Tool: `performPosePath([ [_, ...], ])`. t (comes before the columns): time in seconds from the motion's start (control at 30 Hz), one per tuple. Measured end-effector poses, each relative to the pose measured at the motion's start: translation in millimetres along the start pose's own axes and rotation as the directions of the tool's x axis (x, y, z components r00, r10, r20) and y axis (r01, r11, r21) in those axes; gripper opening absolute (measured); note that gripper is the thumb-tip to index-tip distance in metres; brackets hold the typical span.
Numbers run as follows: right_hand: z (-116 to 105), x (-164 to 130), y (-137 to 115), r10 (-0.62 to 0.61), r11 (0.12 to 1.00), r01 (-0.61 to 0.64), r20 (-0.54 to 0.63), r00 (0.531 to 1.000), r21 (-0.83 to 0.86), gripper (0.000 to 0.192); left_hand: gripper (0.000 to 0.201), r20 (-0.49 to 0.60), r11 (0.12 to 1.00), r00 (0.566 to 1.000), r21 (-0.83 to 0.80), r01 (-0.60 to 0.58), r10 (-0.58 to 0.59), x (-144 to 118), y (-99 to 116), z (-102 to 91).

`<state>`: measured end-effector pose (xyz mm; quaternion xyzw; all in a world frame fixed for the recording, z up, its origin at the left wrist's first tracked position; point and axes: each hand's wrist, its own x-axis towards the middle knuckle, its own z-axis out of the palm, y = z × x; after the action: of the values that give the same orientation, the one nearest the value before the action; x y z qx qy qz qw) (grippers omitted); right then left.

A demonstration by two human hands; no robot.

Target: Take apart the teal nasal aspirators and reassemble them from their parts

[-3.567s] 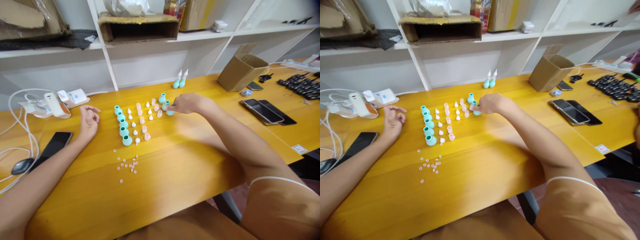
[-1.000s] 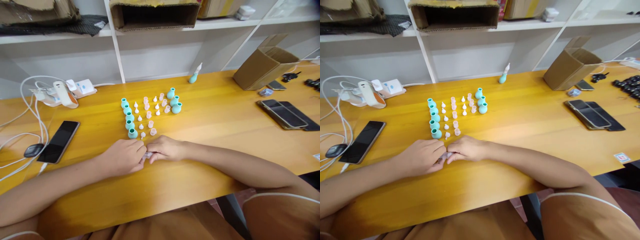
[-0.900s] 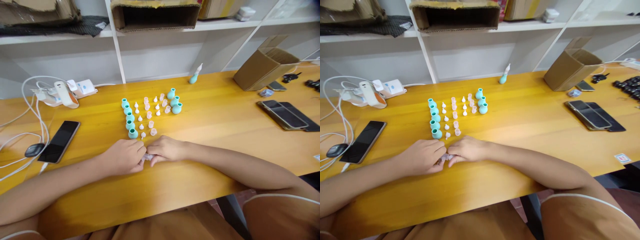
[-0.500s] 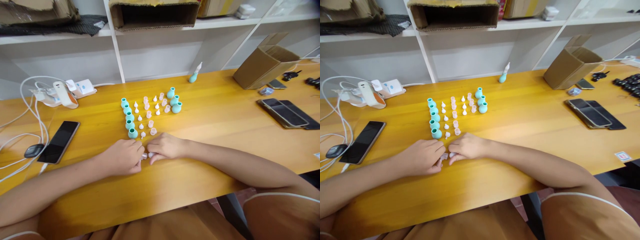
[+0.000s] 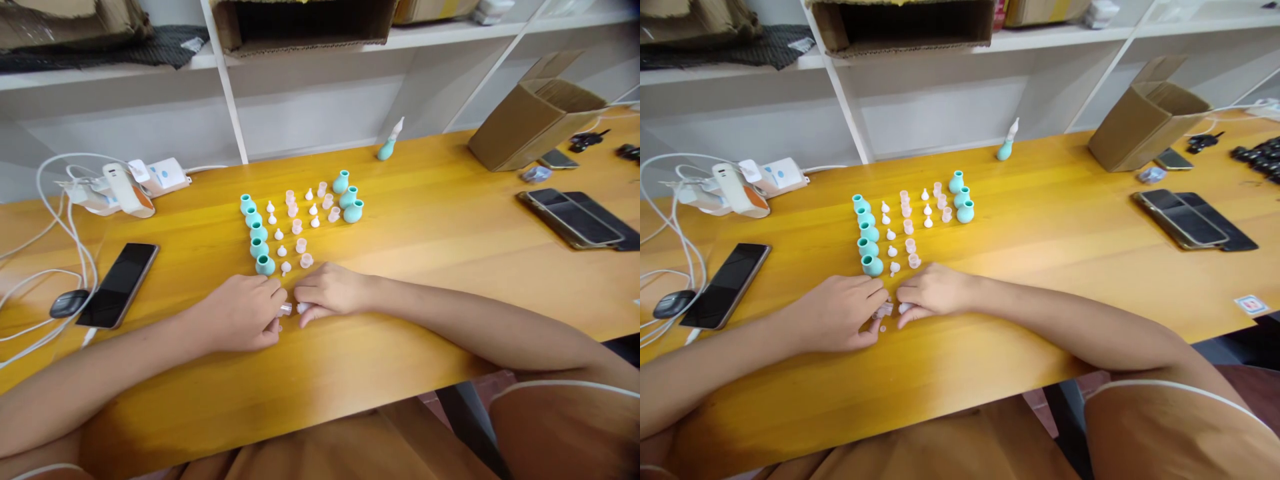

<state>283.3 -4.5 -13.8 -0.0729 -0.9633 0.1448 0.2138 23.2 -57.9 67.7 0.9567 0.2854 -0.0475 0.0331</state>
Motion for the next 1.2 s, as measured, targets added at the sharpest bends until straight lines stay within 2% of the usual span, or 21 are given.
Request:
performPosePath([
  [0.13,-2,0,2,0.008,0.998,-0.008,0.004,1.0,0.061,0.054,0.015,-0.02,1.0,1.0,-0.015,0.005,-0.005,-2,-2,-9.7],
  [0.23,-2,1,3,0.096,0.969,-0.099,0.023,0.995,0.228,0.059,0.023,-0.097,0.998,0.995,-0.058,-0.034,0.028,0,-5,-10.5],
  [0.33,-3,5,-2,0.195,0.845,-0.191,0.044,0.98,0.499,0.065,0.031,-0.193,0.957,0.981,-0.281,-0.074,0.019,4,-7,-3.2],
  [0.43,-5,9,-11,0.216,0.743,-0.214,0.074,0.973,0.635,0.066,0.033,-0.241,0.875,0.97,-0.473,-0.099,-0.021,7,-9,4.1],
  [0.53,-9,11,-18,0.181,0.72,-0.195,0.091,0.979,0.666,0.063,0.031,-0.219,0.802,0.974,-0.591,-0.084,-0.06,8,-9,1.9],
  [0.7,-10,10,-16,0.129,0.744,-0.162,0.099,0.987,0.648,0.059,0.019,-0.091,0.682,0.994,-0.731,-0.02,-0.068,9,-9,-12.4],
  [0.83,-6,7,-14,0.12,0.764,-0.155,0.098,0.988,0.626,0.058,0.017,-0.065,0.7,0.994,-0.714,0.014,-0.086,10,-9,-12.1],
  [0.93,-3,9,-15,0.117,0.769,-0.152,0.097,0.988,0.621,0.06,0.006,-0.088,0.749,0.994,-0.663,-0.012,-0.062,9,-8,-12.2],
  [1.0,-6,11,-14,0.121,0.768,-0.155,0.098,0.988,0.622,0.062,0.007,-0.063,0.807,0.997,-0.59,-0.01,-0.034,6,-7,-16.4],
  [1.1,-30,12,-11,0.126,0.767,-0.194,0.153,0.98,0.612,0.063,0.014,0.034,0.917,0.999,-0.399,0.023,-0.01,1,-6,-26.0],
  [1.2,-77,5,-7,0.211,0.824,-0.307,0.245,0.946,0.476,0.06,0.011,0.091,0.977,0.996,-0.211,0.035,-0.015,-6,-5,-30.3],
])
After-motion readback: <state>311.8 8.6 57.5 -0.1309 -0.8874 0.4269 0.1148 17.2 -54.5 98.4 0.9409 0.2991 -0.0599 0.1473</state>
